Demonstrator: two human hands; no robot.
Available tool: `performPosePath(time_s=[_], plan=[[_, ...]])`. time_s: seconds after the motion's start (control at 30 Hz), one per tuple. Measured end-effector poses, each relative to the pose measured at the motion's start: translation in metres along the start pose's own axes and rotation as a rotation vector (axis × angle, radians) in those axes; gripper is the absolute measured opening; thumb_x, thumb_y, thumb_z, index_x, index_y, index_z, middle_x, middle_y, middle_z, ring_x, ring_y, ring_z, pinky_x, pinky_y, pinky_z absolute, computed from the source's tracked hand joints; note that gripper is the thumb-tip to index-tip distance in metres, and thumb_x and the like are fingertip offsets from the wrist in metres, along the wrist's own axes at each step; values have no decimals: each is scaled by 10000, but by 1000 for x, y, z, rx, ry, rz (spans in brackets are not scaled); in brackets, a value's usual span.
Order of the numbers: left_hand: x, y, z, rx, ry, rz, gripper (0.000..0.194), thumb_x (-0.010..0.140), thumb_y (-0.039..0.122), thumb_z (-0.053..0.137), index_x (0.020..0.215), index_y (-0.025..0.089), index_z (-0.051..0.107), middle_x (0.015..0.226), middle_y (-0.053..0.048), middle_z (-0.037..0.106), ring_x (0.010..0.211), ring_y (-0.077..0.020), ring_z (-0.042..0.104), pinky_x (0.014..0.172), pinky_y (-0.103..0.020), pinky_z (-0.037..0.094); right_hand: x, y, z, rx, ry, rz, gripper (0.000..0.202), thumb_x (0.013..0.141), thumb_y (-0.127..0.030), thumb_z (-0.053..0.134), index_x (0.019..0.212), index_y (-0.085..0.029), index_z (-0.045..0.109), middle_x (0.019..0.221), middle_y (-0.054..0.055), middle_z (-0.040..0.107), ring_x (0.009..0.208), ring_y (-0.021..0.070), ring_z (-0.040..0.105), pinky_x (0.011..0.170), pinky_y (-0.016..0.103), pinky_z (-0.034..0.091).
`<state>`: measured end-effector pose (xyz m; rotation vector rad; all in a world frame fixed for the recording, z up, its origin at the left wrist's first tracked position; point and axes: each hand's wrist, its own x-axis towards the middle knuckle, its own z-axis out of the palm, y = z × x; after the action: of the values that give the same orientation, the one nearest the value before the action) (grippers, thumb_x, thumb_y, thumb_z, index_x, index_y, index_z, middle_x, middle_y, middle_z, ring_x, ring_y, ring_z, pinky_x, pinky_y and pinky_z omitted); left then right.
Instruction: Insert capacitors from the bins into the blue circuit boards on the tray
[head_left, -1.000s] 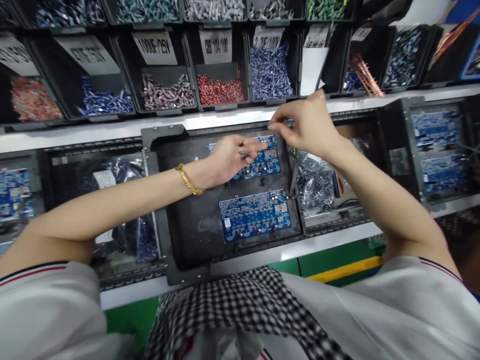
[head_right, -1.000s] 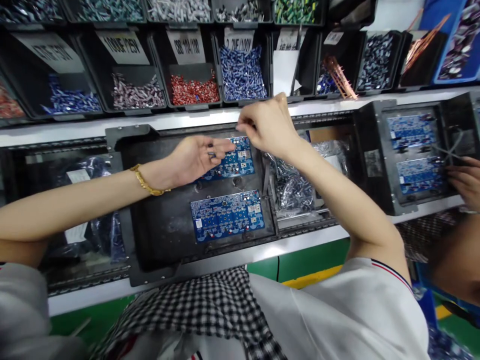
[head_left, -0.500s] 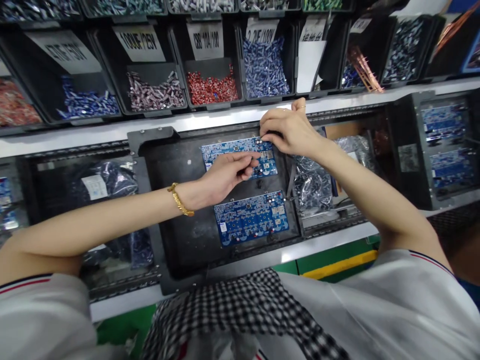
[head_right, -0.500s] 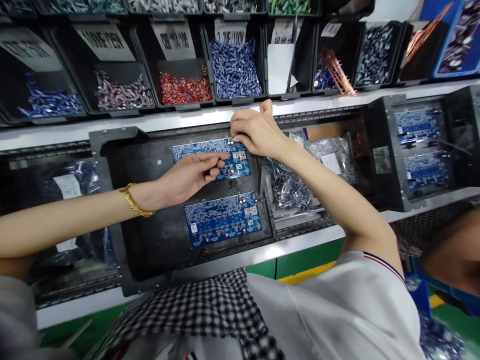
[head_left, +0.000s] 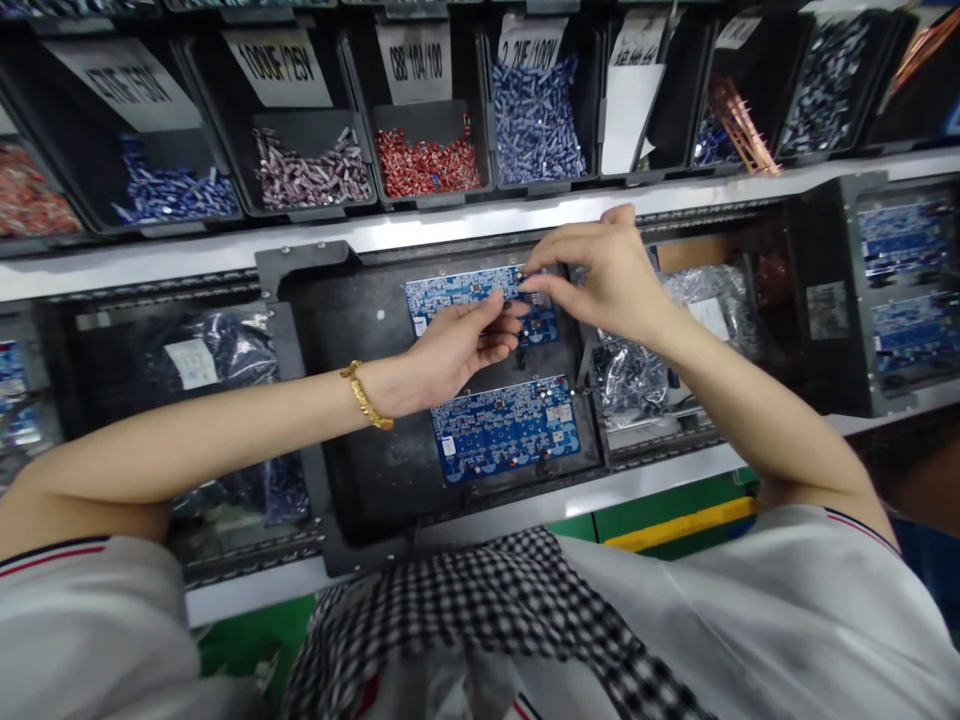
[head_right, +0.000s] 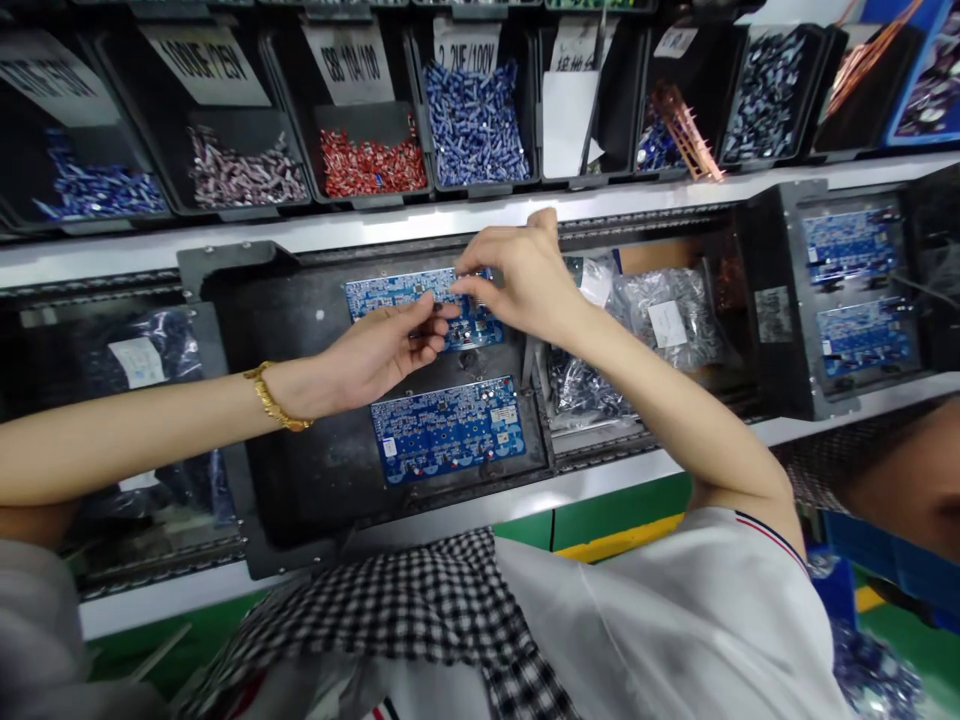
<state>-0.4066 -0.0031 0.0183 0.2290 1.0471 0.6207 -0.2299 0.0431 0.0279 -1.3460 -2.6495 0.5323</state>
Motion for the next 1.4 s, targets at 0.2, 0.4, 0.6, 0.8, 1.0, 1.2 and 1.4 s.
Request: performPosePath(time_s=[0.2,0.4,0.6,0.8,1.0,1.2,1.4], plan=[[-18,-17,12,-20,-109,-25,290,975,183,431,738,92,574,650,-10,555,533,-40,483,535,-160,386,-43,-39,-9,22,29,12,184,888,-271,484,856,-196,648,941,31,717,831,211,619,824,428,266],[-49,-55,-2,126,-19,-254,229,935,26,370,923,49,597,661,-15,551,532,-56,485,522,-183,340,-87,-17,19,-19,-113,-112,223,905,-183,406,866,-184,625,990,31,694,827,185,599,782,377,210],[-47,-69,-16,182,-114,-200,170,894,225,606,838,68,638,789,-52,645,507,-23,433,482,-171,274,-90,-12,31,-61,-100,-179,228,901,-121,398,846,-157,616,969,44,690,892,199,606,745,351,189],[-41,-60,-17,123,-91,-146,143,858,147,625,928,61,716,740,-23,592,548,-17,426,519,-159,304,-88,-15,27,-217,-118,-283,260,929,-99,371,838,-143,611,950,47,692,886,197,590,740,353,199],[-39,-56,-11,120,-49,-150,97,862,119,619,853,50,687,759,-52,640,512,-13,414,468,-154,265,-92,-15,28,-375,-102,-361,300,948,-48,351,877,-156,622,1007,36,694,911,184,557,744,360,202],[-34,-55,-8,127,-23,-212,227,915,195,569,767,43,649,703,-44,613,485,-20,445,428,-146,268,-84,-19,24,-538,-152,-476,351,959,-26,315,804,-162,599,899,23,665,845,176,531,717,359,204],[-34,-58,-10,124,-20,-189,214,916,208,572,801,52,662,703,-32,620,544,-45,523,524,-164,389,-87,-20,23,-408,-130,-390,355,985,-101,329,772,-158,607,853,19,684,778,156,560,735,362,216]])
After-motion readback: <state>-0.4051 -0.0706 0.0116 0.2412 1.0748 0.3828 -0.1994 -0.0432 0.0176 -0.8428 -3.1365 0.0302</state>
